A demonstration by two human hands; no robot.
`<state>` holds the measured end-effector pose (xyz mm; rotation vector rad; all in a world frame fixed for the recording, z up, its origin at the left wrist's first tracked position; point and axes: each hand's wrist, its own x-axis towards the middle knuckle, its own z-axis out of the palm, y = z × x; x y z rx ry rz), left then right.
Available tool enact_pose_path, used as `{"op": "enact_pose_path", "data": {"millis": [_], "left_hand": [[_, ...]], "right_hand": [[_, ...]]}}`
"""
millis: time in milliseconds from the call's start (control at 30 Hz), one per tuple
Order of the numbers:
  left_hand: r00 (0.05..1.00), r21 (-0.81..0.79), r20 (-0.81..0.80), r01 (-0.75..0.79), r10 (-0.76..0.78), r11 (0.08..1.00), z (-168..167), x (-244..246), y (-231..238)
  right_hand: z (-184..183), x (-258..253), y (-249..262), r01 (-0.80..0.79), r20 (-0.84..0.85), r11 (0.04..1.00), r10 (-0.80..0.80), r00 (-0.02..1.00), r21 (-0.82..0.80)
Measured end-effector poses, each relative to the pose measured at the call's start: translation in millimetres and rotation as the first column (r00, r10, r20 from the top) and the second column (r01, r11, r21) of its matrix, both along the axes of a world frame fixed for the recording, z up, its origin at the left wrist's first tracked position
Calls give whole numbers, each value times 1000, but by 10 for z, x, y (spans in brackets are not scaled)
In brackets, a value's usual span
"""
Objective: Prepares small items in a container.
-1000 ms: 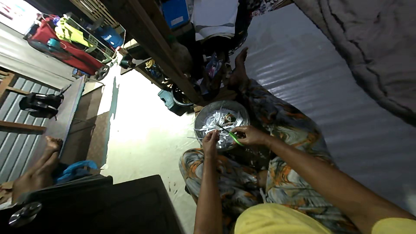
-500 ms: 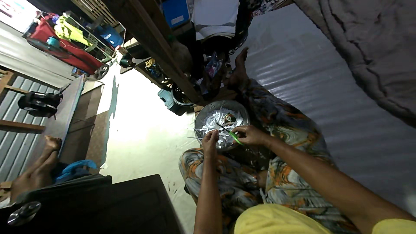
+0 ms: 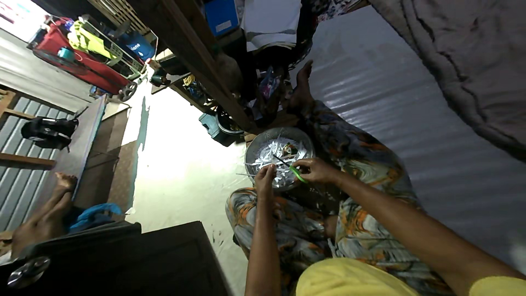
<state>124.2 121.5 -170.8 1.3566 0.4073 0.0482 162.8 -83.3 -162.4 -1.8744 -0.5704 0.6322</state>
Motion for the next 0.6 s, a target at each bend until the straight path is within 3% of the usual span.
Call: {"op": "enact_pose_path", "data": {"millis": [600], "left_hand": [[1000,12,22,20,-20,1000,-17,3,6]], "right_hand": [[-25,-1,5,-49,3,998,49,999,-45]]}}
